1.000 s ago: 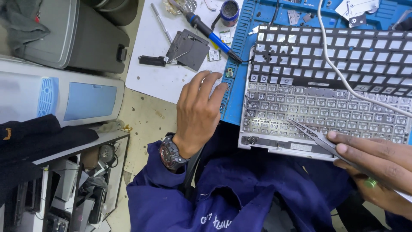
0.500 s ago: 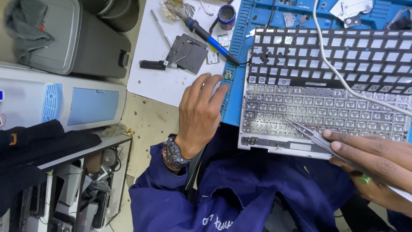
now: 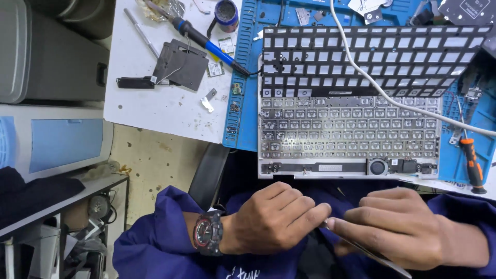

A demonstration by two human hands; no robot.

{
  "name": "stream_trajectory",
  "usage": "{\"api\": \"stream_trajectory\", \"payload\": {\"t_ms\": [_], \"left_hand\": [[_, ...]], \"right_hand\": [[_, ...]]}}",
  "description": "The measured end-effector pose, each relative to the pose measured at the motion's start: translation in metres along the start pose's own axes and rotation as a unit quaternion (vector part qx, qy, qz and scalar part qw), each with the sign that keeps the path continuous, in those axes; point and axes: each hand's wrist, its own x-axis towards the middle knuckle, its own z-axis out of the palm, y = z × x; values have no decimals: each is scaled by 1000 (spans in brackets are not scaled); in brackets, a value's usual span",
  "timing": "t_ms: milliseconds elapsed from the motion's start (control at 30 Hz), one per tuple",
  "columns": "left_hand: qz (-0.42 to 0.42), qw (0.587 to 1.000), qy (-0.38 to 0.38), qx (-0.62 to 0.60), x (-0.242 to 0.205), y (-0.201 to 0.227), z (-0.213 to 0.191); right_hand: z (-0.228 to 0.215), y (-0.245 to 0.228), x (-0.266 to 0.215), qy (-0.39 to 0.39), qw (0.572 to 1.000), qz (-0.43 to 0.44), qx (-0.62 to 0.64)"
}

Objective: The person uses tweezers to pick up small components from a tray and place them onto a disassembled laptop keyboard. They also use a green-handled tool to manipulate parts on the keyboard's circuit board.

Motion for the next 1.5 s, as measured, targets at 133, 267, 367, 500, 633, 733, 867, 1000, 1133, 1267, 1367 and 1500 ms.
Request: {"api": "stream_trajectory", "payload": {"t_ms": [133, 267, 367, 500, 633, 733, 867, 1000, 1133, 1267, 1367, 1500], "left_hand": [[-5, 1000, 15, 19, -4, -6, 4], [11, 998, 20, 63, -5, -15, 10], [30, 995, 19, 89, -10, -20, 17], [61, 994, -2, 92, -15, -26, 23], [64, 993, -2, 96, -17, -27, 24], [55, 994, 8, 97, -20, -26, 26], [52, 993, -12, 107, -22, -29, 26], [45, 991, -15, 123, -22, -30, 25], [44, 991, -17, 129, -24, -30, 27], [42, 990, -17, 133, -23, -30, 27], [43, 990, -16, 135, -23, -31, 27], [42, 990, -13, 132, -23, -30, 29]], "right_hand": [[-27, 21, -5, -68, 983, 75, 156], [-28, 37, -8, -28, 977, 169, 127], [-21, 36, -9, -32, 986, 164, -12], [-17, 26, 3, -28, 984, 132, -113], [-19, 21, 28, -54, 984, 145, -84], [-15, 25, 38, -83, 981, 137, -114], [-8, 33, 47, -140, 971, 91, -174], [-2, 39, 50, -172, 965, 87, -175], [1, 44, 52, -172, 966, 80, -178], [0, 43, 55, -173, 966, 83, -171], [1, 43, 55, -169, 967, 83, -169], [1, 43, 61, -166, 970, 82, -158]]}}
